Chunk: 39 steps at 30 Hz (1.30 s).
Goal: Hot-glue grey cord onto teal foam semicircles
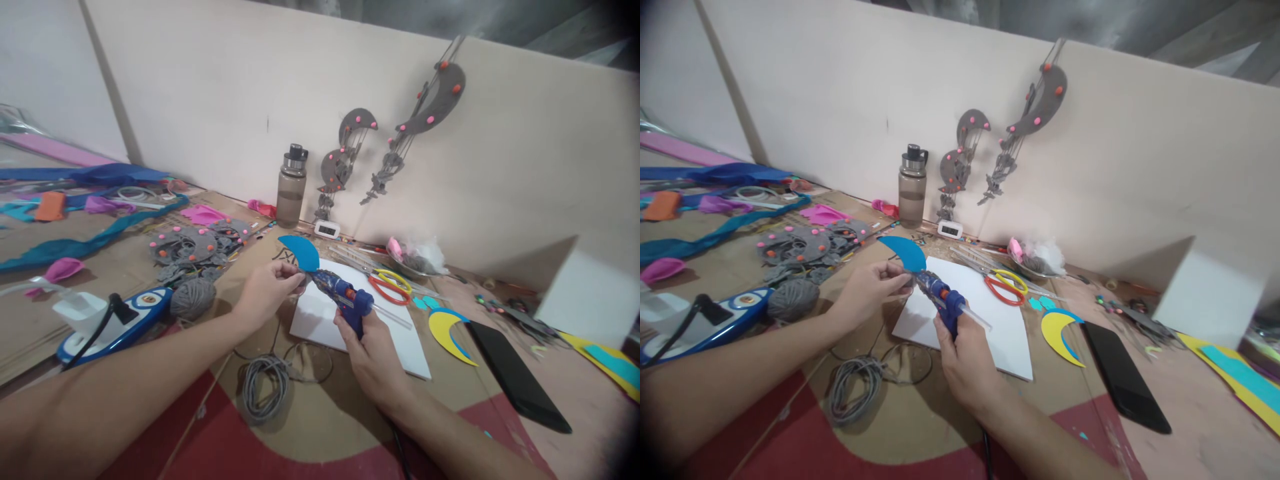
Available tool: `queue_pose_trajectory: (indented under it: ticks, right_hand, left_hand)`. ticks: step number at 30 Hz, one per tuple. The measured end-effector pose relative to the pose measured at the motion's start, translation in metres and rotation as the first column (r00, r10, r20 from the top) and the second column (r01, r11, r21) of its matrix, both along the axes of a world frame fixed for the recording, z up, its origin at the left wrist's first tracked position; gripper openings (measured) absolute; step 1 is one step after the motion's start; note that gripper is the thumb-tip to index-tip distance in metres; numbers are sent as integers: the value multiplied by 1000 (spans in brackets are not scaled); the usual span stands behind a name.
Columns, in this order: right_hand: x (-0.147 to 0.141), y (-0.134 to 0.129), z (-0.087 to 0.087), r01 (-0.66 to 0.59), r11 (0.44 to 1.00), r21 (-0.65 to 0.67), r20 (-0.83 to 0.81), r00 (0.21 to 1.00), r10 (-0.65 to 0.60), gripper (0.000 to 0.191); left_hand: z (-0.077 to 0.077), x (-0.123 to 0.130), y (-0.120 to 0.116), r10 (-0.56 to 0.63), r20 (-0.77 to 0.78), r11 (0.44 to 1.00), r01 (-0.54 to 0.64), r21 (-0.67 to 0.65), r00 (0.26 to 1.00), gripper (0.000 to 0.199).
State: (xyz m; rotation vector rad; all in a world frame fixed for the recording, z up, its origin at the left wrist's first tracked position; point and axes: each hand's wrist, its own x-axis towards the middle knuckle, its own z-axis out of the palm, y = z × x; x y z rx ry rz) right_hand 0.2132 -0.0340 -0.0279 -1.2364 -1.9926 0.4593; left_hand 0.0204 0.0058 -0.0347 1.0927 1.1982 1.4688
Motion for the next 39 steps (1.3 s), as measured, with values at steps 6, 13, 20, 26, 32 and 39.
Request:
queue_pose_trajectory:
  ticks: [6, 13, 20, 26, 32, 39]
  right_hand:
    - [2, 0, -3, 32, 999, -23, 16, 999, -32, 28]
    - [1, 1, -4, 42, 999, -18, 18, 999, -41, 29]
    - [2, 0, -4, 37, 999, -4, 7, 999, -37, 27]
    - [1, -1, -2, 43, 999, -8, 6, 999, -43, 27]
    - [-1, -2, -2, 3, 999, 36, 3, 1000, -4, 29]
    - [-4, -2, -4, 10, 1000, 15, 10, 1000, -11, 34]
  left_hand:
    - [3, -1, -1, 14, 43, 1000, -13, -14, 999, 28]
    - [9, 1, -4, 24, 130, 1000, -23, -13, 991, 25]
    - [6, -1, -1, 14, 132, 1000, -12, -13, 991, 26]
    - [4, 0, -1, 1, 152, 1000, 1, -11, 988, 26]
    - [1, 3, -1, -39, 114, 999, 42, -25, 993, 31]
    - [-3, 6, 1, -45, 53, 997, 49, -65, 998, 30]
